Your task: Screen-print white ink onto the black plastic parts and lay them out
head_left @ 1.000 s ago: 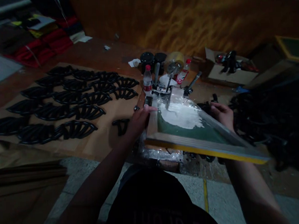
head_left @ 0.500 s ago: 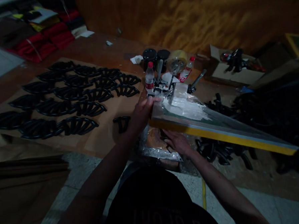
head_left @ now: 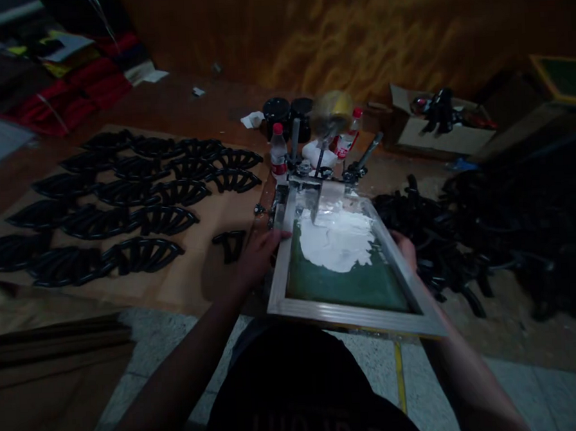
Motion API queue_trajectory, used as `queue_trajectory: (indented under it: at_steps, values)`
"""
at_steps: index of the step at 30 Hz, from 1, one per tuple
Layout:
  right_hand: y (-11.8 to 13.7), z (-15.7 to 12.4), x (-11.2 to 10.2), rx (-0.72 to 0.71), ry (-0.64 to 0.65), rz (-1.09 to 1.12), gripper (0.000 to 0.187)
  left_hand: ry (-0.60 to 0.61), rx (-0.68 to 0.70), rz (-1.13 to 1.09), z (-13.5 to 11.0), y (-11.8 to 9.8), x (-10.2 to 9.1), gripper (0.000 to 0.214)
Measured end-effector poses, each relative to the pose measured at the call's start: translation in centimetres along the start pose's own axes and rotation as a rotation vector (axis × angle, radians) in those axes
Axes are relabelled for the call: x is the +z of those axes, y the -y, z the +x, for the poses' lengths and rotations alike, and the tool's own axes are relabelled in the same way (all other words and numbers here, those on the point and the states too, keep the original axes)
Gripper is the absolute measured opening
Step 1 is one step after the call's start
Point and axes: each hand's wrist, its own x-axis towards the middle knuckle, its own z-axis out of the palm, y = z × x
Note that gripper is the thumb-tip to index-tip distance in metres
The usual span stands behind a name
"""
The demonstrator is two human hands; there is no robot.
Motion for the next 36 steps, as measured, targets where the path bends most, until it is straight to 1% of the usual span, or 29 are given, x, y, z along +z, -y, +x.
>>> queue_trajectory:
  at_steps: [2,3,4,5,6,7,8,9,11,12,14,17,19,21,22,24,26,27,29,31,33,36]
  values:
    - [0.3,1.5,-1.4,0.047,-0.205,-0.098,0.043,0.024,-0.034,0.018,-0.2,2.8,0.6,0.043]
    - [1.1,2.3,-1.5,0.038,-0.264,-0.169,0.041,0.030,-0.045,0.027,-0.1,4.3,1.0,0.049]
    - [2.3,3.0,-1.2,0.007,-0.278,-0.239,0.046,0.033,-0.055,0.040,0.2,5.8,1.4,0.056]
    - [3.8,3.7,-0.6,-0.042,-0.235,-0.305,0.054,0.037,-0.066,0.054,0.5,7.1,1.8,0.062]
    - [5.4,4.4,0.1,-0.098,-0.142,-0.360,0.062,0.045,-0.075,0.067,0.9,8.3,2.2,0.066]
    - [6.9,4.9,0.9,-0.136,-0.044,-0.409,0.063,0.054,-0.081,0.074,1.3,9.3,2.5,0.068]
    - [8.3,5.2,1.7,-0.150,0.048,-0.450,0.060,0.065,-0.083,0.074,1.6,10.1,2.7,0.068]
    - [9.5,5.3,2.5,-0.142,0.135,-0.481,0.052,0.072,-0.079,0.071,1.9,10.8,2.8,0.068]
    - [10.7,4.6,3.7,-0.101,0.289,-0.516,0.031,0.066,-0.051,0.060,2.2,11.5,3.0,0.066]
    - [10.8,3.9,4.1,-0.093,0.344,-0.525,0.024,0.057,-0.032,0.055,2.3,11.7,3.0,0.064]
    - [10.4,1.8,4.5,-0.151,0.425,-0.528,0.022,0.045,-0.016,0.051,2.3,11.9,2.9,0.060]
    - [9.2,-0.9,4.0,-0.373,0.512,-0.468,0.028,0.047,-0.058,0.061,2.3,11.9,2.9,0.061]
    - [8.8,-1.5,3.3,-0.499,0.587,-0.397,0.032,0.038,-0.066,0.070,2.3,11.8,2.8,0.061]
    - [8.9,-1.1,2.9,-0.537,0.624,-0.354,0.032,0.029,-0.068,0.084,2.2,11.7,2.8,0.062]
    - [9.0,-0.8,2.9,-0.523,0.606,-0.353,0.030,0.029,-0.070,0.089,2.2,11.6,2.8,0.062]
    - [9.1,-0.5,3.4,-0.475,0.510,-0.386,0.025,0.039,-0.079,0.085,2.2,11.5,2.8,0.062]
    - [8.8,-1.3,4.4,-0.466,0.421,-0.412,0.027,0.031,-0.069,0.075,2.1,11.3,2.9,0.062]
    - [8.4,-1.9,4.9,-0.481,0.405,-0.408,0.029,0.025,-0.061,0.075,2.1,11.2,2.9,0.062]
    - [7.8,-3.2,5.4,-0.516,0.425,-0.372,0.033,0.013,-0.056,0.082,2.0,11.0,3.0,0.060]
    - [7.6,-3.4,5.4,-0.507,0.451,-0.336,0.032,0.007,-0.054,0.081,1.9,10.6,3.0,0.058]
    - [8.3,-2.0,4.9,-0.439,0.424,-0.312,0.034,0.010,-0.064,0.075,1.7,9.9,2.7,0.059]
    - [9.6,2.3,3.4,-0.295,0.296,-0.293,0.050,0.028,-0.083,0.069,1.1,8.0,2.0,0.062]
